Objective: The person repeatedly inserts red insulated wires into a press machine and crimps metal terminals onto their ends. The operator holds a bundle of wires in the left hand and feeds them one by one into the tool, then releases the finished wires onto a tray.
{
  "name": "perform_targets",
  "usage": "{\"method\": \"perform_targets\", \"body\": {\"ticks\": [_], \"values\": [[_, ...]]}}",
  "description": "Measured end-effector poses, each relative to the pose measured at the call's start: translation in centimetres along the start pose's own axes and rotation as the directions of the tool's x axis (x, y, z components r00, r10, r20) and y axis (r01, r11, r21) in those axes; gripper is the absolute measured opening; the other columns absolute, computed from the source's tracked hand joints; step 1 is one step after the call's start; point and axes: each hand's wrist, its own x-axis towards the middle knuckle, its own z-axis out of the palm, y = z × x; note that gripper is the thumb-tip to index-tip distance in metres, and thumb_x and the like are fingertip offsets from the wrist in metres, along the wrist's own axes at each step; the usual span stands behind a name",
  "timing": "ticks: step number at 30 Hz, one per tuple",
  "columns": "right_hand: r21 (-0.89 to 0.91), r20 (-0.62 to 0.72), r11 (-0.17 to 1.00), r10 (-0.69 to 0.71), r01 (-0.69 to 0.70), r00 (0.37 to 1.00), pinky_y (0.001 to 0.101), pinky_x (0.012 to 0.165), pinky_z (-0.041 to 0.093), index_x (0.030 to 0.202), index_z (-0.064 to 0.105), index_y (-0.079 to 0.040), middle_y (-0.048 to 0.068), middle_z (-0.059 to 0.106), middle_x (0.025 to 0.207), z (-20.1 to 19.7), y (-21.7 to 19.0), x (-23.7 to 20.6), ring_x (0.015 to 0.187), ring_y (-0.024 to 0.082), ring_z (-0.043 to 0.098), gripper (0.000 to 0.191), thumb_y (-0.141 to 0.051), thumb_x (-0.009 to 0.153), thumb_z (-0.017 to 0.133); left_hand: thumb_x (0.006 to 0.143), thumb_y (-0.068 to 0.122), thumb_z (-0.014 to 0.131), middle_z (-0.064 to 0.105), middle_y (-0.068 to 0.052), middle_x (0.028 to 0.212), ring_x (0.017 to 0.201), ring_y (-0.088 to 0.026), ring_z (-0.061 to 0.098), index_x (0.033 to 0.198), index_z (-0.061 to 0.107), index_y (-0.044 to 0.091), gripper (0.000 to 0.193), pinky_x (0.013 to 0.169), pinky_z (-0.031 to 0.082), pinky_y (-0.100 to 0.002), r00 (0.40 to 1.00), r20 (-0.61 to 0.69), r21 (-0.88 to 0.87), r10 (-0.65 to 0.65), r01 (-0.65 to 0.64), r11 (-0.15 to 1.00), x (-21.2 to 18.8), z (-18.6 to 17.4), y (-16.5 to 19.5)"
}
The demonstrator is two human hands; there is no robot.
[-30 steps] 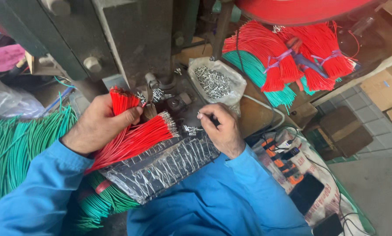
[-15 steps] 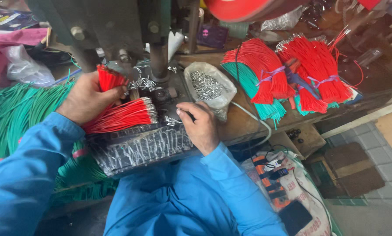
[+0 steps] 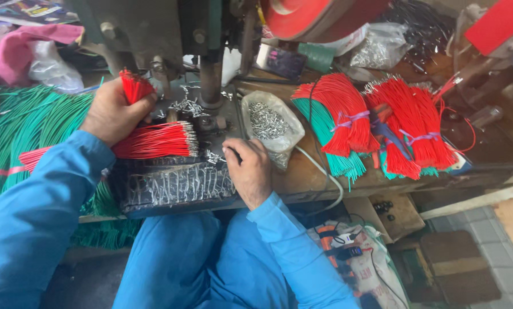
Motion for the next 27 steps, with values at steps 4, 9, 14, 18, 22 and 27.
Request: {"method": "perform_targets", "body": {"ticks": [4,9,14,18,22,27], "values": [[-0.026,0.017,1.0,0.007,-0.006,1.0,0.0403,0.083,0.053,0.097,0.073,-0.007,0.008,0.074,0.095,0.1,-0.4,-0.1,0.092,0.029,0.067,0.009,-0.009,0.088,0.075,0.093,0.012,0.067,0.069,-0.004,0.077,0.065,-0.012,0.067,0.104,0.068,0.002,0.015,0.061,0.054,-0.031,1.0,0.019,-0.038,0.009,-0.008,0.999,0.2,-0.2,-0.5],[-0.035,0.064,0.999,-0.027,0.029,0.998,0.0403,0.082,0.053,0.101,0.073,-0.005,0.009,0.074,0.096,0.3,-0.9,0.6,0.092,0.029,0.066,0.012,-0.007,0.09,0.073,0.092,0.013,0.068,0.068,-0.005,0.077,0.063,-0.012,0.066,0.105,0.066,0.001,0.017,0.06,0.055,-0.031,0.999,0.047,-0.081,0.014,-0.01,0.997,0.6,-0.6,-1.3],[-0.059,0.116,0.996,-0.055,0.062,0.992,0.0396,0.082,0.054,0.101,0.073,-0.005,0.008,0.075,0.098,0.6,-1.3,1.3,0.091,0.028,0.066,0.011,-0.006,0.09,0.072,0.092,0.014,0.067,0.068,-0.003,0.08,0.064,-0.011,0.064,0.106,0.065,0.003,0.018,0.06,0.056,-0.03,0.988,0.156,-0.171,-0.002,0.029,0.985,1.1,-1.0,-2.6],[-0.084,0.135,0.996,-0.017,0.029,0.991,0.0395,0.082,0.053,0.1,0.073,-0.004,0.008,0.075,0.097,1.1,-1.5,1.5,0.091,0.028,0.067,0.01,-0.005,0.089,0.073,0.094,0.014,0.064,0.066,-0.002,0.082,0.066,-0.011,0.063,0.108,0.063,0.004,0.017,0.062,0.056,-0.03,0.968,0.25,-0.282,-0.017,0.09,0.955,1.6,-1.2,-4.4],[-0.077,0.141,0.99,-0.104,0.116,0.985,0.0399,0.087,0.053,0.099,0.07,-0.003,0.009,0.074,0.103,1.5,-1.7,1.8,0.096,0.028,0.068,0.01,-0.002,0.09,0.071,0.095,0.012,0.066,0.068,-0.002,0.084,0.074,-0.01,0.064,0.106,0.066,0.003,0.014,0.069,0.057,-0.028,0.953,0.302,-0.357,-0.002,0.115,0.927,2.4,-0.8,-5.9],[-0.18,0.097,0.979,-0.077,0.094,0.992,0.0393,0.083,0.052,0.096,0.071,-0.002,0.012,0.067,0.094,1.5,-2.2,1.4,0.091,0.03,0.065,0.01,0.0,0.086,0.073,0.093,0.012,0.069,0.072,-0.003,0.083,0.077,-0.012,0.067,0.1,0.071,0.001,0.013,0.071,0.058,-0.029,0.846,0.531,-0.382,0.06,0.175,0.907,4.2,-1.7,-6.8]]}}
